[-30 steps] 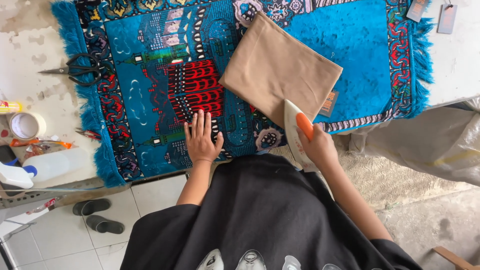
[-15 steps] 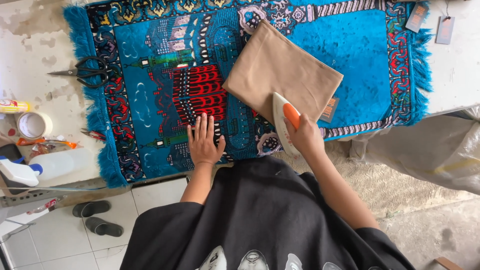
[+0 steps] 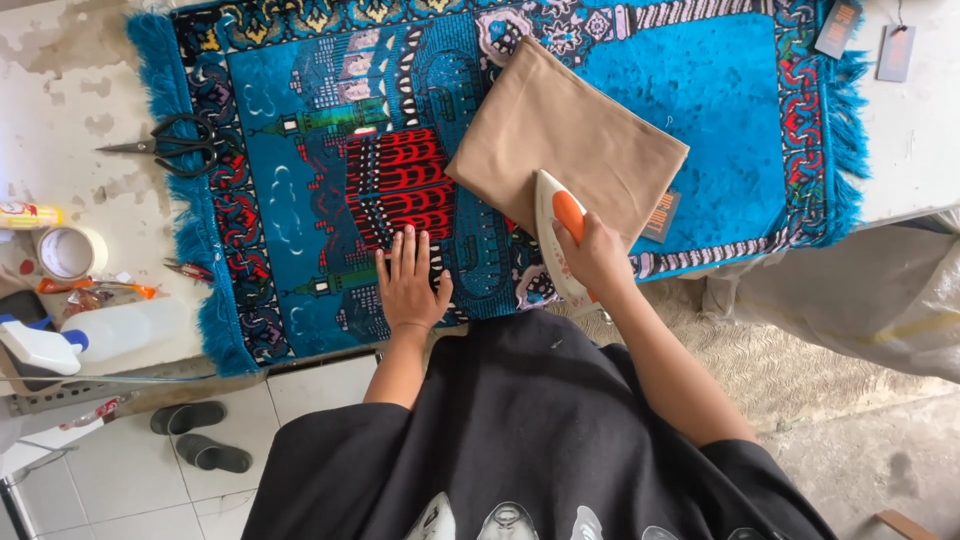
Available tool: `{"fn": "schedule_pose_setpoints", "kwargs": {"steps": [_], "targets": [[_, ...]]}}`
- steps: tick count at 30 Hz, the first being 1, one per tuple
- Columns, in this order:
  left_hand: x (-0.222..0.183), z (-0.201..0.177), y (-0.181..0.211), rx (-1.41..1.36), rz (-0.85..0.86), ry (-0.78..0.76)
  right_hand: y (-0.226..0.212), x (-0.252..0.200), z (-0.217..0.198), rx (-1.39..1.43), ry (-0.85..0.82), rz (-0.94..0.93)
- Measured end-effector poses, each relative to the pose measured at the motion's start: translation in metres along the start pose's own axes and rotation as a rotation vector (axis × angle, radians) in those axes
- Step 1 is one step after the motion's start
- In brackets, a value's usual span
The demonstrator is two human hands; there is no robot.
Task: The person is ironing a folded pair of pants on a mat on the floor.
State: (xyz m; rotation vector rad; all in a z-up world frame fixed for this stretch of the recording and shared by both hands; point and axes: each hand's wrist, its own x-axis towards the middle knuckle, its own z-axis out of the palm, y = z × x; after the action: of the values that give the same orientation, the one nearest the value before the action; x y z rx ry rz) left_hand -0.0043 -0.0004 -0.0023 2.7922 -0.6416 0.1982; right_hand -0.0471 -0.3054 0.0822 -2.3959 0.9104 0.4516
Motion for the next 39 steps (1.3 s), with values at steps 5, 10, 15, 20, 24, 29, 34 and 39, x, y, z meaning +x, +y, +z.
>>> {"fn": "schedule_pose_setpoints", "kwargs": {"steps": [5, 10, 15, 20, 24, 29, 34, 39], "targets": [[0.000, 0.001, -0.002, -0.002, 0.005, 0.007, -0.004, -0.029, -0.025, -0.075, 0.032, 0.027], [0.001, -0.001, -0.001, 0.002, 0.017, 0.030, 0.053, -0.053, -0.022, -0.100, 0.043, 0.101], [0.002, -0.003, -0.001, 0.004, 0.024, 0.041, 0.055, -0.053, -0.024, -0.103, 0.030, 0.065], [0.002, -0.005, -0.001, -0.004, 0.016, 0.036, 0.005, -0.012, -0.039, -0.204, 0.140, -0.113], [0.001, -0.005, -0.002, 0.018, 0.021, 0.018, 0.022, 0.056, -0.044, -0.337, 0.362, -0.223], [0.002, -0.006, -0.002, 0.009, 0.014, 0.039, 0.042, 0.119, -0.080, -0.051, 0.251, -0.074], [0.003, -0.004, -0.001, 0.005, 0.004, 0.038, 0.003, 0.074, -0.102, 0.221, 0.082, -0.103], [0.003, -0.007, 0.000, 0.005, 0.011, 0.042, -0.006, 0.010, -0.053, -0.141, -0.096, -0.090]]}}
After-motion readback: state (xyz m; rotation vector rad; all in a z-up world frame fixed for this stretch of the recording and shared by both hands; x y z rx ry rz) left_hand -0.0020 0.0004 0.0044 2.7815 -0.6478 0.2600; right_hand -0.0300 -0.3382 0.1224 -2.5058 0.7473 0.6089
